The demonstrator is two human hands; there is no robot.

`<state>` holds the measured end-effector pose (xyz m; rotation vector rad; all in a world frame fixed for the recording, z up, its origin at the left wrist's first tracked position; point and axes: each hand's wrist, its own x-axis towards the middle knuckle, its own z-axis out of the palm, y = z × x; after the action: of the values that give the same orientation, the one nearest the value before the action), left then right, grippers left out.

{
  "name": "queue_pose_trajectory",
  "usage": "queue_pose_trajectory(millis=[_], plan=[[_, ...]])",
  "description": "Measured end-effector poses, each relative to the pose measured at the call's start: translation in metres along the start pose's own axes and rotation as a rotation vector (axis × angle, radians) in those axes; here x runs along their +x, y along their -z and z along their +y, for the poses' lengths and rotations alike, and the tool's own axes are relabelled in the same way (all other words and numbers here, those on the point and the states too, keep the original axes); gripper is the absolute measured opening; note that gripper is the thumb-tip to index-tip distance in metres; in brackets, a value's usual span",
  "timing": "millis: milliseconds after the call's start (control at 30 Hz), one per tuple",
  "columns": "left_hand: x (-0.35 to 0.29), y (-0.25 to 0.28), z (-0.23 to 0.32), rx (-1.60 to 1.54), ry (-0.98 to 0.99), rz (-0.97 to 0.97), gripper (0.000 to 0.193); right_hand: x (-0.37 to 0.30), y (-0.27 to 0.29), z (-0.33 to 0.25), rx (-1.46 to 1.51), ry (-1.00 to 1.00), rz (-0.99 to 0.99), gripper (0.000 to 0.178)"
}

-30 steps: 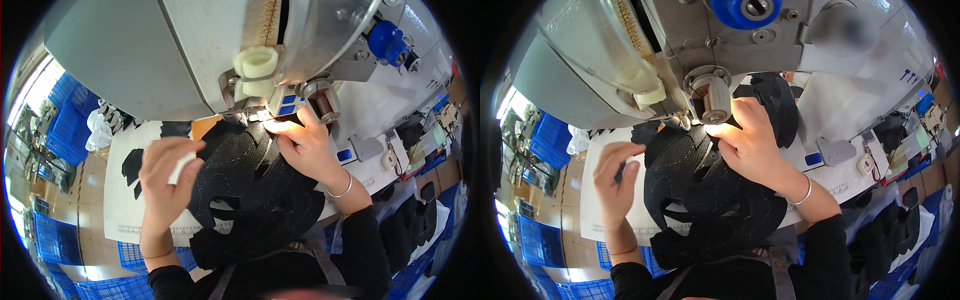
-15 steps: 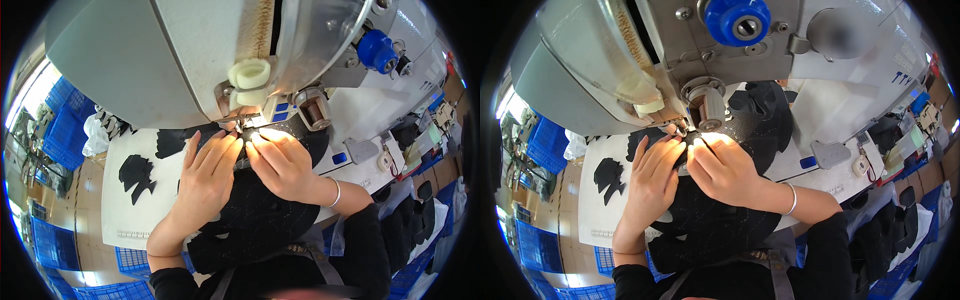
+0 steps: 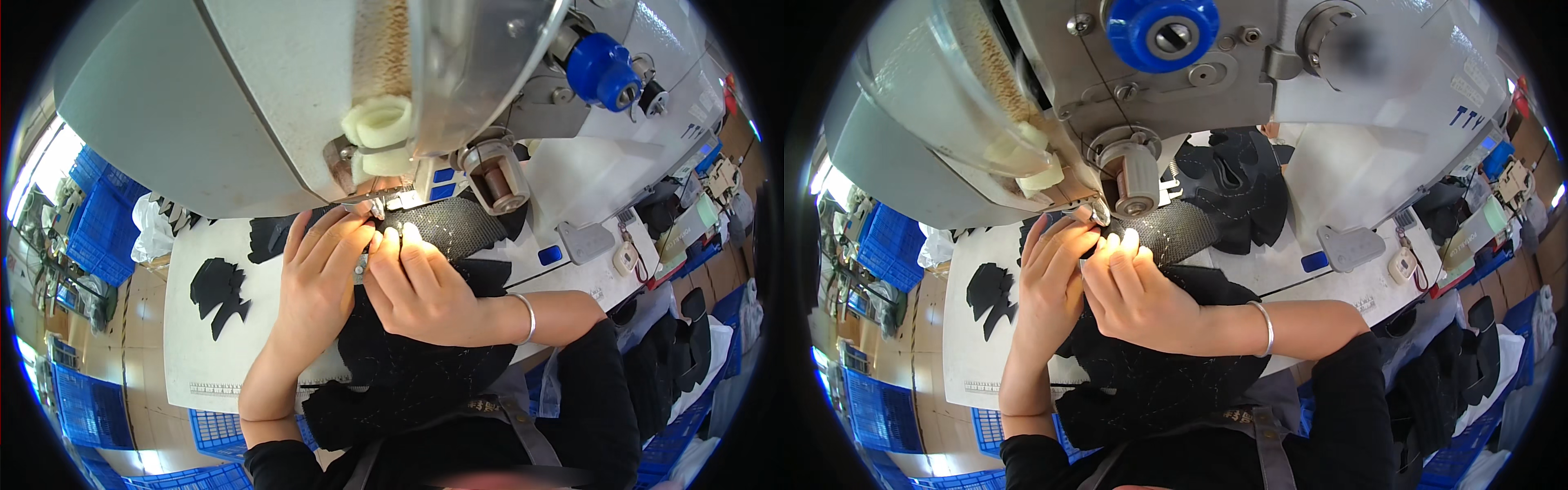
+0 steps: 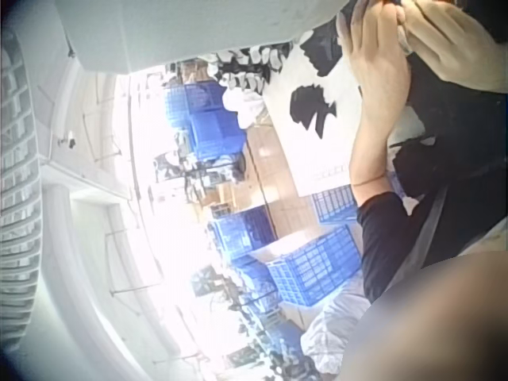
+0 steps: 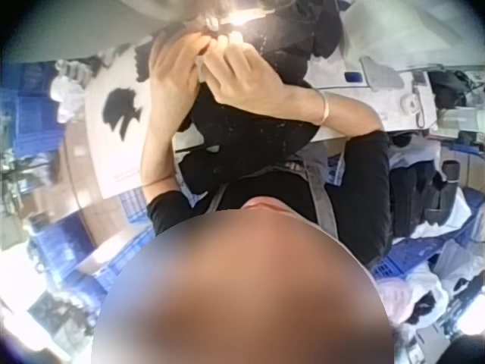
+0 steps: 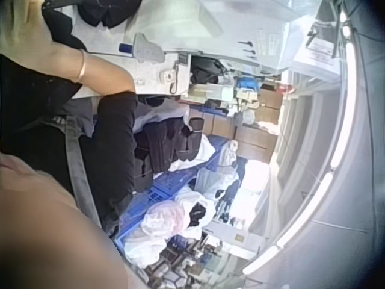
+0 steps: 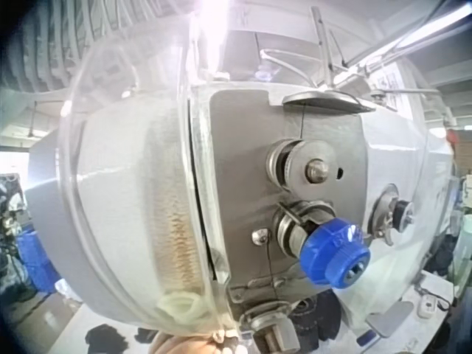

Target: The person aligns fabric shoe upper components and stitches them together along the contours using a sewing machine.

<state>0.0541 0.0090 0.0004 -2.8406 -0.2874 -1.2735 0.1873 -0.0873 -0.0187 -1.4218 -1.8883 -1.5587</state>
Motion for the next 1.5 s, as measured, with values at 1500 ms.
queue_pose_trajectory(millis=[1500], plan=[[0.000, -0.018, -0.025, -0.148, -0.037, 0.103, 0.029, -0.018, 0.003, 0.039, 0.644, -0.098, 0.163, 0.008]])
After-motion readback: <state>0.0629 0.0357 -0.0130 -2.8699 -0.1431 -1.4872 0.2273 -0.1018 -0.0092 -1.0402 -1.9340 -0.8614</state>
